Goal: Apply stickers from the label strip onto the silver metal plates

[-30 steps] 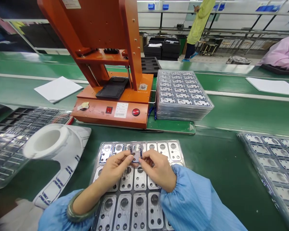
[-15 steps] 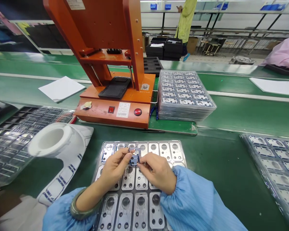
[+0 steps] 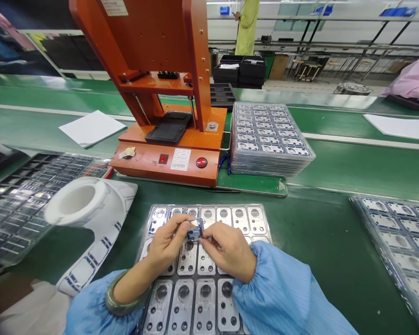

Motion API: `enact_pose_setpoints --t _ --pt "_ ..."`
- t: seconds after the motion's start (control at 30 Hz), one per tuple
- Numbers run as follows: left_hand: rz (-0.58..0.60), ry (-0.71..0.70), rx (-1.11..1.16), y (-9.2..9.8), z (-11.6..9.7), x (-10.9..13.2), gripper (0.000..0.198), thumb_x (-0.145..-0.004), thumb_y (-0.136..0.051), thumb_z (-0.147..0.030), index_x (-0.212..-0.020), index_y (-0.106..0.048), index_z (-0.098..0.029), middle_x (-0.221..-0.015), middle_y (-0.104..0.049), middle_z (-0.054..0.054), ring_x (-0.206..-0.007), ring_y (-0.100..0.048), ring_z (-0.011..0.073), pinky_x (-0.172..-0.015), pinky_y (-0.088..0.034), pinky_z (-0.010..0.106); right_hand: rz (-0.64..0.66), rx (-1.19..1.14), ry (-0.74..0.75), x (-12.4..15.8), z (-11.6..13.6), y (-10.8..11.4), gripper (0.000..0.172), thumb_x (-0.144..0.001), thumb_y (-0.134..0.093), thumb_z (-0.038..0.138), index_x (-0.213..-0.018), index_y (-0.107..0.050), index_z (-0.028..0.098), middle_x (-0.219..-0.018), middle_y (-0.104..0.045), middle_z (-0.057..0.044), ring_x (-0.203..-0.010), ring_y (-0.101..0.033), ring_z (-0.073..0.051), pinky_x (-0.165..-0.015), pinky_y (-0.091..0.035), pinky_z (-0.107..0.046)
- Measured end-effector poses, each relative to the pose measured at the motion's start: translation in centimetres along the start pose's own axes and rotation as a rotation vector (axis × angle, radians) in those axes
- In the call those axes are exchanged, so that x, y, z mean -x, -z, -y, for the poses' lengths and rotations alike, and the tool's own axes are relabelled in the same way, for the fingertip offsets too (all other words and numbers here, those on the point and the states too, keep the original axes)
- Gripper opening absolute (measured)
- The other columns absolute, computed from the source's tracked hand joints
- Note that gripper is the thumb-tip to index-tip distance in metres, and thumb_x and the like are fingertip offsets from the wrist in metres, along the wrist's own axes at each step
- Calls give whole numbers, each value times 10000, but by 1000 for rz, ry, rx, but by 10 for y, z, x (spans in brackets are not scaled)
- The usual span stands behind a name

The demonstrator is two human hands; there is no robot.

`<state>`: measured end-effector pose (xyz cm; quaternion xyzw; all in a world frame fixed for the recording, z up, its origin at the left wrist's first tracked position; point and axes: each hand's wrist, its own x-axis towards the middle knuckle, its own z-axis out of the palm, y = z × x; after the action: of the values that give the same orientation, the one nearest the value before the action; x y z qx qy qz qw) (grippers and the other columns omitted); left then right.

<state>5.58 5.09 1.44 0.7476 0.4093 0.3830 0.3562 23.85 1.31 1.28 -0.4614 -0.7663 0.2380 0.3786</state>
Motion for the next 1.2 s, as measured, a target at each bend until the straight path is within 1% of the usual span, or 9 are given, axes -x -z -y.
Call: enact_pose_setpoints --t 0.17,0.37,0.53,0.63,0.8,0.93,1.03,1.13,1.2 --pt "-2 29 33 0 -1 -1 193 -919 -423 -232 -1004 -593 -198 -839 -674 5 -754 -635 113 -695 -481 212 -8 20 29 0 3 2 102 -923 -513 272 -853 -524 197 -719 -564 -7 -625 -520 -148 -579 -383 -260" --pt "-32 54 -3 -1 0 -2 203 -918 -429 -243 -995 -607 -187 -804 -685 -1 -723 -640 116 -683 -485 214 -15 81 78 0 5 3 242 -985 -374 290 -875 -556 174 -757 -600 -41 -681 -551 -166 -608 -409 -272" --pt "-36 65 -77 0 -3 -3 219 -911 -427 -245 -989 -622 -181 -791 -687 -1 -669 -626 109 -641 -479 206 -70 236 220 -1 8 6 314 -999 -322 270 -902 -591 139 -761 -631 -72 -668 -559 -181 -600 -416 -290" --pt "-22 86 -82 0 -7 -3 231 -905 -429 -262 -981 -630 -177 -807 -685 6 -659 -614 112 -621 -472 210 -87 306 292 -2 10 10 441 -1012 -246 338 -895 -611 119 -759 -639 -96 -648 -556 -190 -572 -409 -302" --pt "6 215 -8 -1 -6 -2 267 -900 -430 -327 -966 -634 -167 -633 -609 -21 -548 -546 110 -540 -440 213 -168 369 334 0 10 15 474 -1010 -220 359 -1046 -601 78 -760 -643 -119 -653 -565 -212 -551 -410 -316" --pt "10 295 131 -2 -2 -2 284 -893 -442 -366 -976 -618 -159 -628 -574 -23 -541 -513 106 -514 -422 210 -209 188 160 1 7 12 341 -985 -337 326 -1108 -571 110 -781 -641 -88 -643 -567 -192 -570 -425 -302" --pt "-16 343 205 -3 -1 -2 298 -882 -457 -393 -974 -608 -153 -608 -540 -32 -515 -476 98 -483 -400 204 -75 -74 -29 0 6 7 212 -929 -483 334 -942 -602 159 -726 -618 -34 -609 -561 -151 -573 -438 -260" --pt "-35 377 273 -4 -2 -3 304 -871 -473 -411 -960 -607 -153 -597 -527 -37 -495 -462 91 -462 -385 196 81 -240 -151 -2 5 4 212 -884 -545 359 -786 -589 175 -644 -559 3 -537 -502 -123 -498 -394 -226" --pt "-42 395 320 -4 -3 -4 295 -863 -485 -416 -932 -607 -156 -612 -536 -35 -491 -471 87 -455 -393 192 125 -300 -195 -3 5 3 230 -883 -533 351 -732 -569 181 -625 -542 9 -537 -484 -120 -497 -375 -225"
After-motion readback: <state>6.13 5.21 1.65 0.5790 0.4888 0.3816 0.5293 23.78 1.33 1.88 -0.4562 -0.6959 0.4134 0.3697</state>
